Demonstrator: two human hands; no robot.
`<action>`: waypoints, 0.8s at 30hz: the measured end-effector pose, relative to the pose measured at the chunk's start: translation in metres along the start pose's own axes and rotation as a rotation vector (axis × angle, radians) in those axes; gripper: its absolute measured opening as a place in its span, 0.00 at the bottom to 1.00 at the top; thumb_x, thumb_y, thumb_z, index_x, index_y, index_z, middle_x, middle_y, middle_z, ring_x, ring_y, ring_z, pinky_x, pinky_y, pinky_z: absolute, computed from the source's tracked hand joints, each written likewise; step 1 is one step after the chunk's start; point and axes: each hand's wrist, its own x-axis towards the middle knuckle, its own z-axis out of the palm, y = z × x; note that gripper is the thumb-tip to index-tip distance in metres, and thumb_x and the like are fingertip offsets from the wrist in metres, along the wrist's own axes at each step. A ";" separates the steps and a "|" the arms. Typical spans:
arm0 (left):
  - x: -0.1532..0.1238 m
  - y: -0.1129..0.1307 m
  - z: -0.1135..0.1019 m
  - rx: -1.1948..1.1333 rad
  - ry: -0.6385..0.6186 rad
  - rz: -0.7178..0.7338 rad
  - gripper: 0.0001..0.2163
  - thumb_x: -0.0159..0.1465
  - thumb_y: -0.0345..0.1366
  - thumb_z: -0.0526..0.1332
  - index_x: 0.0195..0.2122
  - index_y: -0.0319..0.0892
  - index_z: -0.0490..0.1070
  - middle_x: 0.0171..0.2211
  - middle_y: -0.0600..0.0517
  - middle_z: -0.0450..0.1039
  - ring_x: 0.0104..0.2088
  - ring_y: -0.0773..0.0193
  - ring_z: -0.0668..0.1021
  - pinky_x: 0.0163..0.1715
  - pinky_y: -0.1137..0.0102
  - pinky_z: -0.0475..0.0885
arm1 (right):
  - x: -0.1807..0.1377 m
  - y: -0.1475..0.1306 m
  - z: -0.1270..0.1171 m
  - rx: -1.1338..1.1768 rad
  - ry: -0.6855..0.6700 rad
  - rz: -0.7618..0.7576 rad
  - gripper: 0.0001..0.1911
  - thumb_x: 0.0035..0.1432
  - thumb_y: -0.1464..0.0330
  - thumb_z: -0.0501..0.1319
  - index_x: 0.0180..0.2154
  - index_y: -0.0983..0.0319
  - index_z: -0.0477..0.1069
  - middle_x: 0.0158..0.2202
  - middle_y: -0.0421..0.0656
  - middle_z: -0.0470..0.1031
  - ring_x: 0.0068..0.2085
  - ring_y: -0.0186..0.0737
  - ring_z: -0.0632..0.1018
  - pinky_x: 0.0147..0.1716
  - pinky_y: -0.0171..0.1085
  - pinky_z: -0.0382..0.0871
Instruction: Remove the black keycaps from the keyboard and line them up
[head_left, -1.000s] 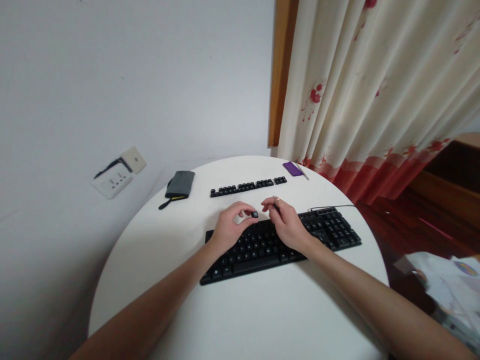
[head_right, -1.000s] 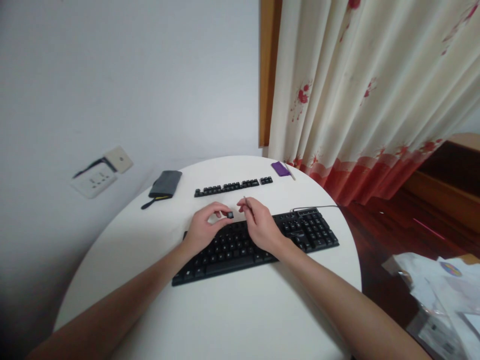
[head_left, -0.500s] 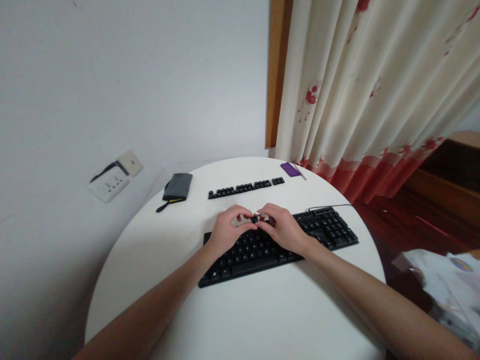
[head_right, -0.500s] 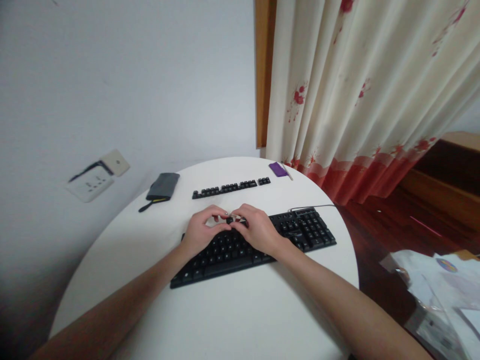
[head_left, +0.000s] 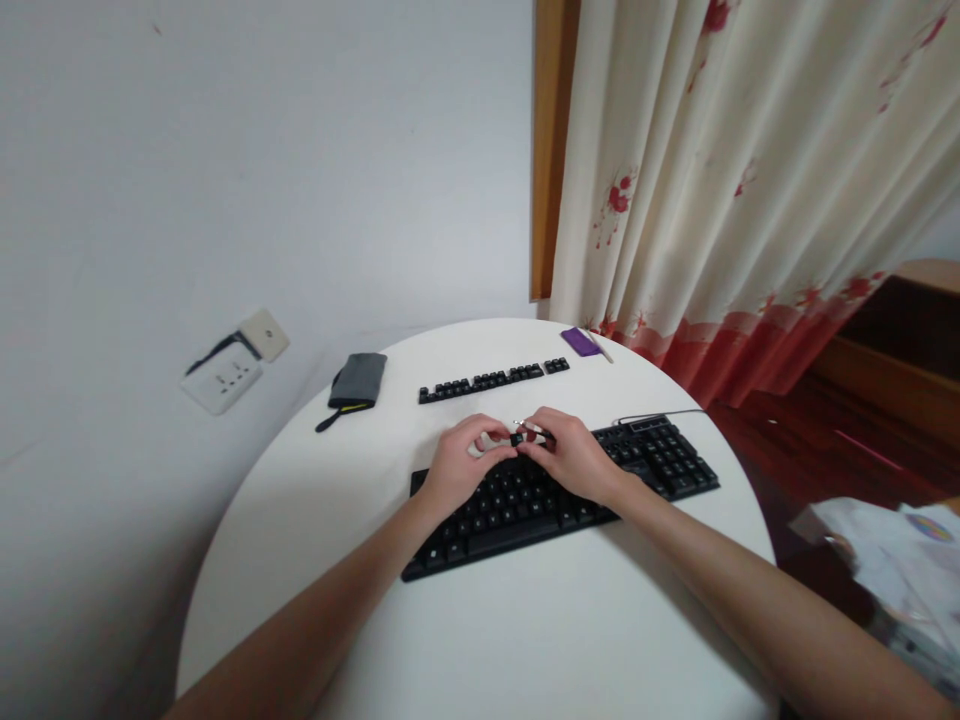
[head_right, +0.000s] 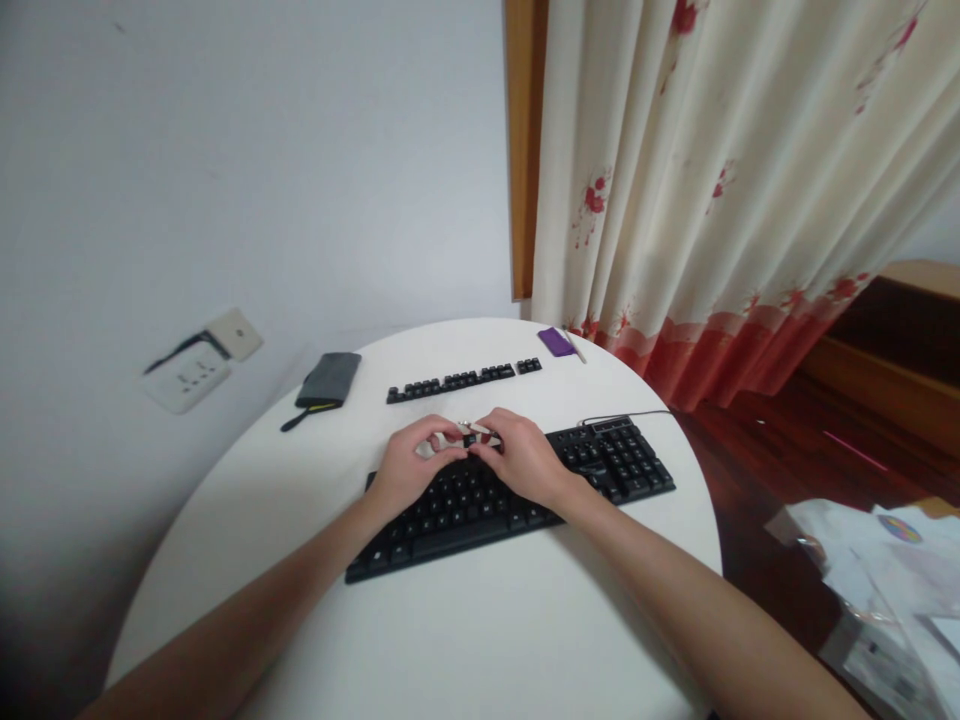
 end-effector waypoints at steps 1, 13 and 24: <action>0.000 0.000 0.000 0.006 -0.002 -0.003 0.07 0.60 0.37 0.69 0.36 0.42 0.75 0.35 0.52 0.77 0.35 0.64 0.77 0.32 0.72 0.70 | 0.001 0.003 -0.002 -0.039 0.013 0.022 0.02 0.60 0.71 0.64 0.37 0.61 0.73 0.34 0.41 0.74 0.34 0.37 0.73 0.35 0.35 0.64; -0.005 0.007 -0.005 0.032 -0.160 0.104 0.17 0.74 0.38 0.47 0.37 0.40 0.74 0.32 0.49 0.77 0.36 0.62 0.77 0.40 0.67 0.71 | 0.049 0.115 -0.060 -0.549 -0.001 0.578 0.09 0.56 0.64 0.65 0.37 0.62 0.79 0.35 0.48 0.81 0.38 0.45 0.79 0.35 0.35 0.65; -0.005 0.007 -0.005 0.072 -0.199 0.073 0.15 0.73 0.36 0.49 0.36 0.41 0.74 0.30 0.51 0.77 0.34 0.63 0.77 0.40 0.67 0.71 | 0.060 0.157 -0.068 -0.574 -0.050 0.630 0.15 0.52 0.67 0.67 0.43 0.63 0.79 0.38 0.48 0.81 0.40 0.45 0.80 0.37 0.33 0.67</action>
